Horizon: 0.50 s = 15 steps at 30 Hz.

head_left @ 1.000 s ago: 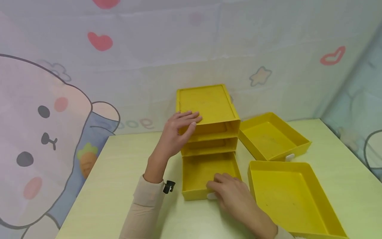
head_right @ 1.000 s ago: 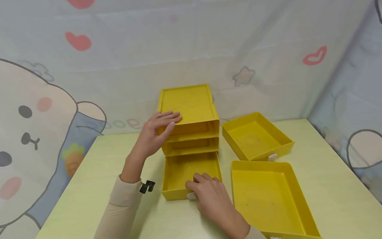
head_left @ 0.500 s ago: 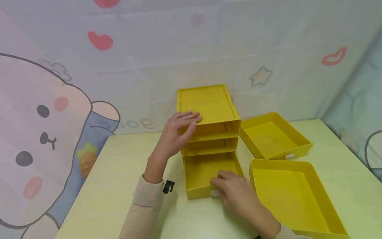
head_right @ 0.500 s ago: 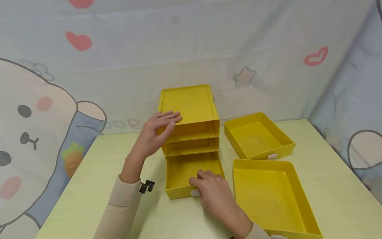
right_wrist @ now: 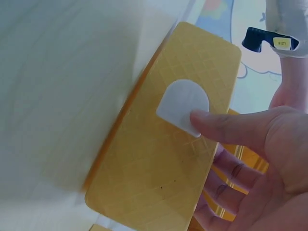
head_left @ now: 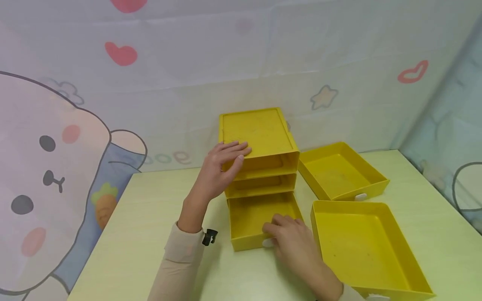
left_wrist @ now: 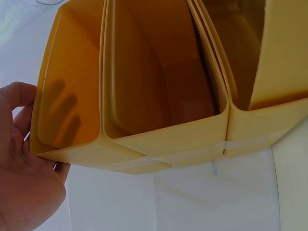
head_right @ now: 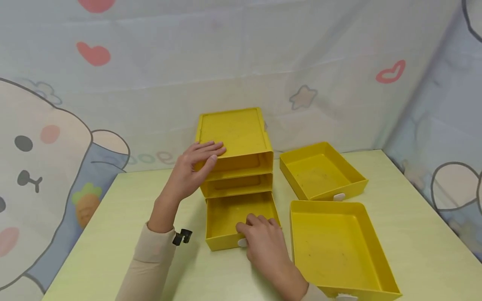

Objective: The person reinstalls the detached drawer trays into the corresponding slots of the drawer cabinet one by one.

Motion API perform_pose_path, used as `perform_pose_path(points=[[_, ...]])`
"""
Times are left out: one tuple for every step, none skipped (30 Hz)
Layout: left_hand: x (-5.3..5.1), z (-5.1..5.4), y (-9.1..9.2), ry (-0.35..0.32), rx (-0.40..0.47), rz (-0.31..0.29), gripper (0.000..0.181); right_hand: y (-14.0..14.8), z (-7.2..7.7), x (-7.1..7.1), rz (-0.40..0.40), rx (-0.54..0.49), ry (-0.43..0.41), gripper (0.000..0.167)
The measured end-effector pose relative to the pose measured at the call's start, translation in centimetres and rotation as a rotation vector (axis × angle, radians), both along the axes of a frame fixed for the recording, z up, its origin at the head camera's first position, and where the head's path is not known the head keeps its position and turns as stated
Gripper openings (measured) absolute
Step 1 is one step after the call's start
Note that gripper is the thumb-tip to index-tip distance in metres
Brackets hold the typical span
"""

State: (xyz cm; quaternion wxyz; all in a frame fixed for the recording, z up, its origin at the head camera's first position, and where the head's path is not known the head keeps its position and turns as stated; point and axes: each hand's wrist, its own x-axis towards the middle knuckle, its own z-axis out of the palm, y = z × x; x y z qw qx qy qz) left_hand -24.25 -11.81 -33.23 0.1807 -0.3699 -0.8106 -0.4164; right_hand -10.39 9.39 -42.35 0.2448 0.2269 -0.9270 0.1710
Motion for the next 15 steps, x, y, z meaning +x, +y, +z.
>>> perform_pose_path(points=[[-0.1,0.0,0.0,0.001,-0.003,0.0,0.031,-0.1,0.0,0.0,-0.004,-0.005,0.0,0.036],[-0.1,0.0,0.0,0.001,-0.004,0.0,0.031,-0.3,0.0,-0.1,-0.007,-0.01,0.0,0.036],[-0.1,0.0,0.1,-0.001,-0.004,0.0,0.031,-0.4,0.0,-0.2,-0.011,-0.012,0.0,0.036],[-0.2,0.0,0.1,-0.003,-0.005,0.0,0.031,-0.5,0.0,-0.3,-0.016,-0.015,-0.003,0.035],[-0.2,0.0,0.2,-0.005,-0.005,-0.001,0.031,-0.6,0.0,-0.4,-0.022,-0.016,-0.004,0.035],[-0.3,0.0,0.2,-0.007,-0.005,-0.001,0.031,-0.7,0.1,-0.5,-0.028,-0.016,-0.003,0.035],[-0.3,0.0,0.3,-0.01,-0.005,-0.001,0.031,-0.7,0.1,-0.5,-0.035,-0.016,-0.004,0.035],[-0.3,0.0,0.3,-0.012,-0.003,-0.003,0.031,-0.8,0.2,-0.6,-0.043,-0.015,-0.009,0.035],[-0.4,0.0,0.4,-0.012,-0.003,-0.004,0.031,-0.8,0.3,-0.7,-0.051,-0.015,-0.017,0.035],[-0.4,0.0,0.4,-0.011,-0.003,-0.004,0.031,-0.9,0.3,-0.8,-0.057,-0.015,-0.028,0.035],[-0.4,-0.1,0.4,-0.01,-0.003,-0.002,0.031,-1.0,0.4,-0.9,-0.062,-0.016,-0.039,0.034],[-0.5,-0.1,0.4,-0.01,-0.003,-0.002,0.031,-1.0,0.4,-0.9,-0.068,-0.015,-0.05,0.034],[-0.5,-0.1,0.4,-0.007,-0.002,-0.002,0.031,-1.0,0.4,-1.0,-0.072,-0.015,-0.061,0.034],[-0.5,0.0,0.4,-0.005,-0.002,-0.002,0.031,-1.0,0.4,-1.1,-0.075,-0.017,-0.066,0.034],[-0.5,0.0,0.4,-0.004,-0.001,0.001,0.031,-1.0,0.4,-1.2,-0.075,-0.022,-0.07,0.035]])
